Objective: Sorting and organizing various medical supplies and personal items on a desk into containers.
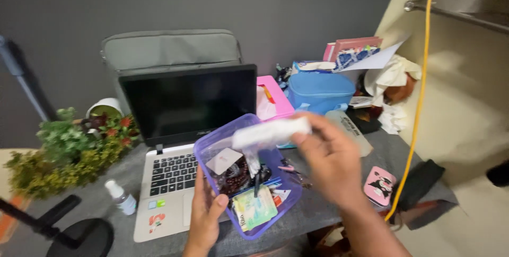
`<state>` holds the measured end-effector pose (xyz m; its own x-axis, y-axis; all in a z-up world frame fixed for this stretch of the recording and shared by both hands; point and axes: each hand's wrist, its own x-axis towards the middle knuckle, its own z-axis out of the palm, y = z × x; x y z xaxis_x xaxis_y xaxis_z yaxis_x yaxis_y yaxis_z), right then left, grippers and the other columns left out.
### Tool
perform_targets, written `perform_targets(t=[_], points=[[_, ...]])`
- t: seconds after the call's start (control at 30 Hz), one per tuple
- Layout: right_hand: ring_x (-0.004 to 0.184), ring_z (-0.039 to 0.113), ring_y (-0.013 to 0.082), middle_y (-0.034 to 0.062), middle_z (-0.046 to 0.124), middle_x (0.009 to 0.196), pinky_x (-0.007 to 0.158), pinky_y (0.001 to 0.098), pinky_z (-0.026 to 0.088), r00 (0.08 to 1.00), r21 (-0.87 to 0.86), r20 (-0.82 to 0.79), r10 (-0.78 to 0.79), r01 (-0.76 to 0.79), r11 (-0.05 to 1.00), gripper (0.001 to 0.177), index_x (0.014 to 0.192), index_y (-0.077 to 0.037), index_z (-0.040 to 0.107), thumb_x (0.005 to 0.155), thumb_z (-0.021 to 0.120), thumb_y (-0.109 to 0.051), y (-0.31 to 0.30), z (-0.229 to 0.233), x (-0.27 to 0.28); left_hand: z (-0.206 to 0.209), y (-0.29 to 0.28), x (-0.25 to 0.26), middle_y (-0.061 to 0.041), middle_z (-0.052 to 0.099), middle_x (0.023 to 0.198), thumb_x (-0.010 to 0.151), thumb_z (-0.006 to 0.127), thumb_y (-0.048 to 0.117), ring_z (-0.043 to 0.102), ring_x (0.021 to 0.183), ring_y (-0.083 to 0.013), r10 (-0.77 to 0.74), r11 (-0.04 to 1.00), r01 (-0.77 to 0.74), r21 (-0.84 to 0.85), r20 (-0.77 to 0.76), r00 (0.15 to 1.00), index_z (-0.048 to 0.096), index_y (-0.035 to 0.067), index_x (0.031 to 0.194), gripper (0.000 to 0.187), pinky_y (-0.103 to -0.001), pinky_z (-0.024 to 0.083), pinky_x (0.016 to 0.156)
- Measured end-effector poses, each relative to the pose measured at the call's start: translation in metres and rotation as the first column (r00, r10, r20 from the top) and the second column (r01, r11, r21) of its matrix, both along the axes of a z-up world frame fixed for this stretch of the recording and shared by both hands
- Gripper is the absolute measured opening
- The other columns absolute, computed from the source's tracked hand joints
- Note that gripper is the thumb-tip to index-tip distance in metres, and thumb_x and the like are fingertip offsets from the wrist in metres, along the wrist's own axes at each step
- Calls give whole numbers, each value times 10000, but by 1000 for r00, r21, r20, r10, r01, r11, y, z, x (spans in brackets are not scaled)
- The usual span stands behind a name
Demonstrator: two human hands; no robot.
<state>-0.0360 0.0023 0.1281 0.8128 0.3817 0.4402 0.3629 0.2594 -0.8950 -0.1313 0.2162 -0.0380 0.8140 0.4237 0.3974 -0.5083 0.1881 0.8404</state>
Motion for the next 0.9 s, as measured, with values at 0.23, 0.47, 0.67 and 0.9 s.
perform_targets(t=[0.23,0.47,0.67,0.9], points=[[1071,639,106,64,622,1214,885,245,538,781,-6,444,-439,492,870,314,1285,11,657,981,672,-68,-50,-5,59,-9,3,3,-227,452,1524,845,702,311,519,1353,-301,-9,999,7,-36,-58,998,69,31,1648,1060,-416,416,1104],[1009,668,332,171,669,1128,861,391,534,697,-448,643,-316,678,582,328,1196,-30,716,892,714,-151,-69,-58,103,-10,4,5,-225,422,1549,863,697,329,501,1375,-299,-24,999,23,-32,-29,999,54,31,1649,1058,-416,402,1122],[1077,630,382,171,687,1105,949,453,484,725,-600,640,-256,679,422,391,1213,-56,715,853,704,-207,-66,-72,106,-4,1,3,-224,429,1536,839,712,355,514,1358,-306,-28,999,26,-48,-58,998,51,52,1649,1088,-421,430,1098],[1082,600,435,236,642,1210,947,463,473,501,-273,811,-301,780,562,515,1279,50,638,812,741,-141,-48,-35,56,-6,4,3,-225,443,1541,840,715,390,526,1372,-310,-22,999,20,-27,-69,997,54,41,1639,1094,-412,448,1109]])
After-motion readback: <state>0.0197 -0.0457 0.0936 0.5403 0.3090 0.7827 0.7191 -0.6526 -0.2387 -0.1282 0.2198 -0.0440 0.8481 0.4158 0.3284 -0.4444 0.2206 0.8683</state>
